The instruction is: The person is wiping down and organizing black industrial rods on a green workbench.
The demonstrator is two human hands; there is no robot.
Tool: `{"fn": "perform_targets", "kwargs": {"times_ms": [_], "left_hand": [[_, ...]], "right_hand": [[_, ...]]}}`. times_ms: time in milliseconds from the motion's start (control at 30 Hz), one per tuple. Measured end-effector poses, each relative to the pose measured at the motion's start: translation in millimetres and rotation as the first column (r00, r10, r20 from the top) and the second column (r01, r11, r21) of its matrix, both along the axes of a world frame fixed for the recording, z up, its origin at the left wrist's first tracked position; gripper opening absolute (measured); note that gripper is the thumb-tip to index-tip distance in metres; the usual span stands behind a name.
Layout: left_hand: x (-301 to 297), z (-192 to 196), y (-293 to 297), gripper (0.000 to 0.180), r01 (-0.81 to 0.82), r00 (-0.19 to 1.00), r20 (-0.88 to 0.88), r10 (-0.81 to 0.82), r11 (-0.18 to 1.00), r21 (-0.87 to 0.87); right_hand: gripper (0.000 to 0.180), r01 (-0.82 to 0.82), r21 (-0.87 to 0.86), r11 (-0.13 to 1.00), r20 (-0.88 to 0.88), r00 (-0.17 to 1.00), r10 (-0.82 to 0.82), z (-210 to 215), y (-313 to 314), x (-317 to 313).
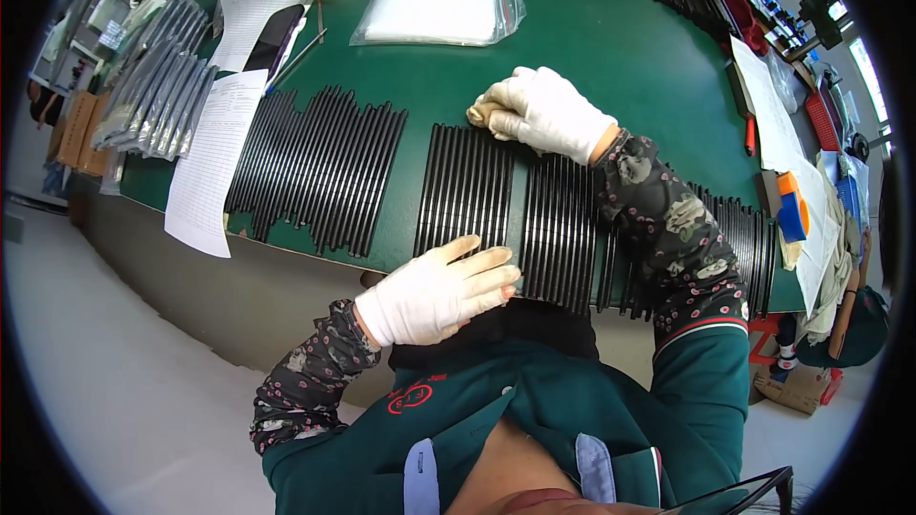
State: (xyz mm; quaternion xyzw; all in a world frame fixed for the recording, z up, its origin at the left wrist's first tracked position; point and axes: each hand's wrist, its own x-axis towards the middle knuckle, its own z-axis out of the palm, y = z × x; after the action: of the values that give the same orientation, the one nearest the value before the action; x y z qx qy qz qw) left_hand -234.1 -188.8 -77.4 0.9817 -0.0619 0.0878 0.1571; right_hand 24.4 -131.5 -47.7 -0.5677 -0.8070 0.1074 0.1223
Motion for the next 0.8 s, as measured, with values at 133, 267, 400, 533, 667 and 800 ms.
{"fn": "perform_targets", "kwargs": {"times_ms": [133,267,400,533,667,800], "left_hand": [[-3.1,5.0,0.9,0.068,0.013,1.0,-0.006,-0.014,0.999,-0.044],[1.5,20.6,0.8,0.072,-0.082,0.996,0.023,0.082,0.997,-0.011],[-4.3,13.2,5.6,0.073,-0.126,0.987,-0.1,0.123,0.992,-0.025],[-15.5,11.2,14.2,0.073,-0.141,0.985,-0.103,0.14,0.99,-0.005],[-10.2,10.4,8.0,0.066,-0.085,0.984,-0.162,0.078,0.996,-0.035],[-17.1,2.7,4.5,0.066,-0.107,0.99,-0.105,0.094,0.986,-0.129]], "right_hand": [[0.024,0.24,-0.091,0.967,-0.515,0.819,-0.252,28.1,-11.7,-0.6],[0.024,0.366,-0.058,0.929,-0.508,0.79,-0.343,31.6,-25.4,1.2],[0.018,0.174,0.235,0.956,-0.216,0.969,-0.123,16.5,-38.1,-1.7],[0.017,0.133,0.22,0.967,-0.213,0.973,-0.086,12.1,-43.7,-10.7],[0.017,-0.291,0.168,0.942,-0.17,0.932,0.319,12.5,-55.6,-55.0],[0.014,-0.425,0.195,0.884,-0.058,0.894,0.443,-13.2,-30.7,-61.1]]}}
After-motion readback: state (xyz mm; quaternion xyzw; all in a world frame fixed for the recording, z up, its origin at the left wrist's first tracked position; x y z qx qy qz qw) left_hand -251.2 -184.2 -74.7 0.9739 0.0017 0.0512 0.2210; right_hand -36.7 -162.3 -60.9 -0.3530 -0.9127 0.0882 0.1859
